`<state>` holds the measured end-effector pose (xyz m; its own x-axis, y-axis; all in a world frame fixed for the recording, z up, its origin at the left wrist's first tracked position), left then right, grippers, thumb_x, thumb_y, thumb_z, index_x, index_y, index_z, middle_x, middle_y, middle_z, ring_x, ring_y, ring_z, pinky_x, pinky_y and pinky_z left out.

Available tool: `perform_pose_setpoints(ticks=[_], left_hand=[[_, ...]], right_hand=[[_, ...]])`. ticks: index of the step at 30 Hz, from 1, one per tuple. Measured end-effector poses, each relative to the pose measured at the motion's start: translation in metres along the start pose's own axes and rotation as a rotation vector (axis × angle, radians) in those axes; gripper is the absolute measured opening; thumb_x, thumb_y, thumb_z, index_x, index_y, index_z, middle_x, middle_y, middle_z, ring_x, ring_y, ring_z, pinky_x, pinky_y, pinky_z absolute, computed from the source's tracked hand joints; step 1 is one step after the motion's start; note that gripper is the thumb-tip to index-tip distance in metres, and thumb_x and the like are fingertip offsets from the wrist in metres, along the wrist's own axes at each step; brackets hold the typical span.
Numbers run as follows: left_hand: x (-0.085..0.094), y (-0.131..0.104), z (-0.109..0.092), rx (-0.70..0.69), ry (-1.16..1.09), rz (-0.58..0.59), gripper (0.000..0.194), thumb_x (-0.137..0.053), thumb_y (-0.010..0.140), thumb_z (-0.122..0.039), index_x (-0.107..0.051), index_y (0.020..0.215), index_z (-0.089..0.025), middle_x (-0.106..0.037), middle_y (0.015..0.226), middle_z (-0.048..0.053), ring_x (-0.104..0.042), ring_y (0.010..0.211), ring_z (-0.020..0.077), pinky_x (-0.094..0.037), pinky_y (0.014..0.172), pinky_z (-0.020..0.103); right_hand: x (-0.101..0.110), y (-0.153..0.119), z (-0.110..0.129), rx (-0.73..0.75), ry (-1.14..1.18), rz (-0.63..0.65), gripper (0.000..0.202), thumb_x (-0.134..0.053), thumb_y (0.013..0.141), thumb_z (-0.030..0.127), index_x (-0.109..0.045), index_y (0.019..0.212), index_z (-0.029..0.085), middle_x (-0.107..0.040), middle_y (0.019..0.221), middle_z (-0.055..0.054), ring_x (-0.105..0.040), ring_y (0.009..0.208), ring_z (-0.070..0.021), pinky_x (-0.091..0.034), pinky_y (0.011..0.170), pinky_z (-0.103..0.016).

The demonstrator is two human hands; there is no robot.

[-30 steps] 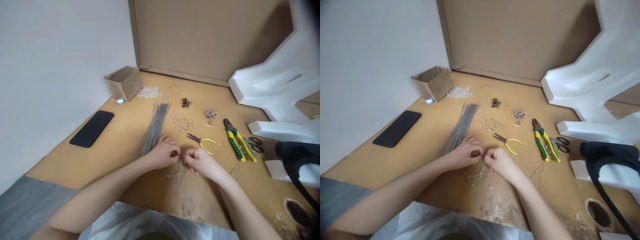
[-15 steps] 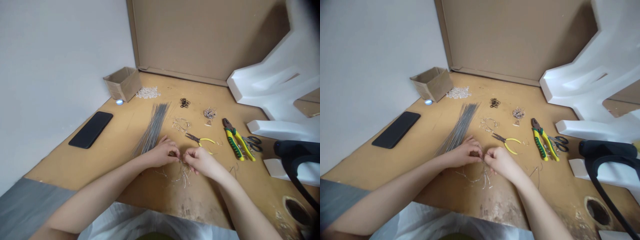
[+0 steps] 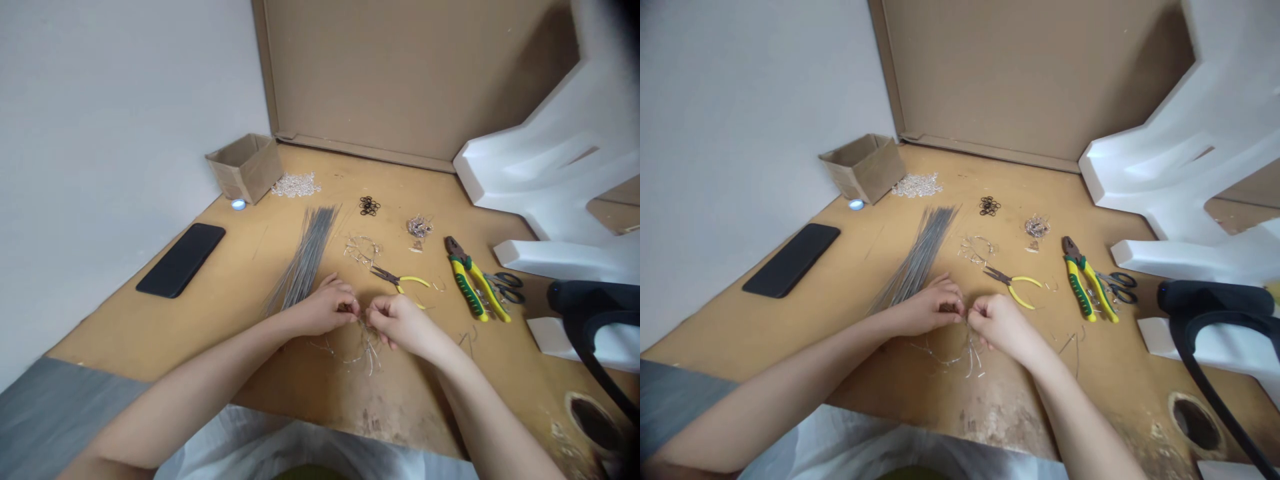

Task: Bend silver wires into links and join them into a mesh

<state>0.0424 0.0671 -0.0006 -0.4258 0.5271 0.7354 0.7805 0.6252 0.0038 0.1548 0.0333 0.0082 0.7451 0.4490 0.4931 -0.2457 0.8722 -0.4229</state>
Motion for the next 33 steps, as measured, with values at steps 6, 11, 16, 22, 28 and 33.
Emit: perform_pose_setpoints(ticks=[6,11,16,22,28,33], left_hand=[[-0.001,0.0,0.001,-0.018,-0.024,-0.006,0.004,-0.058,0.076,-0.016,-0.06,0.075,-0.019,-0.061,0.083,-0.002,-0.054,0.087,0.0116,-0.012,0.105,0.039],[-0.002,0.001,0.001,-0.005,-0.012,-0.018,0.006,-0.058,0.074,-0.014,-0.06,0.073,-0.019,-0.061,0.081,-0.003,-0.054,0.086,0.0115,-0.015,0.103,0.038],[0.001,0.001,0.006,0.05,-0.012,-0.026,0.004,-0.057,0.075,-0.017,-0.06,0.073,-0.019,-0.06,0.077,-0.003,-0.054,0.085,0.0119,-0.017,0.103,0.038],[0.012,-0.003,0.008,0.097,0.029,-0.08,0.004,-0.056,0.074,-0.02,-0.06,0.074,-0.018,-0.06,0.073,-0.002,-0.054,0.078,0.0131,-0.027,0.095,0.035],[0.015,-0.007,0.004,0.155,0.116,-0.123,0.008,-0.053,0.074,-0.02,-0.061,0.073,-0.017,-0.059,0.069,-0.002,-0.052,0.068,0.0129,-0.034,0.079,0.031],[0.013,-0.008,0.002,0.147,0.149,-0.123,0.008,-0.053,0.073,-0.02,-0.059,0.071,-0.017,-0.058,0.068,-0.002,-0.051,0.069,0.0131,-0.033,0.076,0.03]], right_hand=[[-0.001,-0.001,0.001,0.01,-0.02,-0.004,0.015,-0.042,0.072,0.021,-0.048,0.059,0.018,-0.049,0.041,0.006,-0.044,0.032,-0.006,-0.034,0.036,-0.016],[-0.003,-0.001,0.003,0.039,-0.034,-0.01,0.017,-0.043,0.074,0.022,-0.047,0.058,0.018,-0.049,0.041,0.006,-0.044,0.032,-0.0062,-0.033,0.036,-0.016],[0.003,0.003,-0.002,0.065,0.028,-0.02,0.024,-0.047,0.078,0.032,-0.049,0.059,0.017,-0.055,0.049,0.003,-0.048,0.038,-0.0066,-0.037,0.041,-0.017],[0.014,0.009,-0.01,0.164,0.058,-0.029,0.025,-0.053,0.077,0.036,-0.058,0.066,0.015,-0.055,0.053,0.002,-0.05,0.049,-0.0081,-0.037,0.048,-0.018],[0.015,0.011,-0.014,0.096,0.18,-0.011,0.017,-0.055,0.075,0.03,-0.058,0.069,0.014,-0.056,0.054,0.002,-0.051,0.049,-0.0078,-0.039,0.05,-0.019],[0.012,0.013,-0.013,0.049,0.279,-0.014,0.016,-0.058,0.07,0.029,-0.057,0.072,0.014,-0.057,0.055,0.002,-0.054,0.048,-0.0085,-0.045,0.052,-0.021]])
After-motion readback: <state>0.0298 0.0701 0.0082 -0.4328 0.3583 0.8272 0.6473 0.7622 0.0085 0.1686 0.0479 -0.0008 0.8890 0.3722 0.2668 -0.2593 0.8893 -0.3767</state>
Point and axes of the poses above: each hand's wrist, its own y-axis towards the middle knuckle, its own x-axis out of the back of the hand, z = x × y, the point moved 6 cm from there along y, towards the middle knuckle
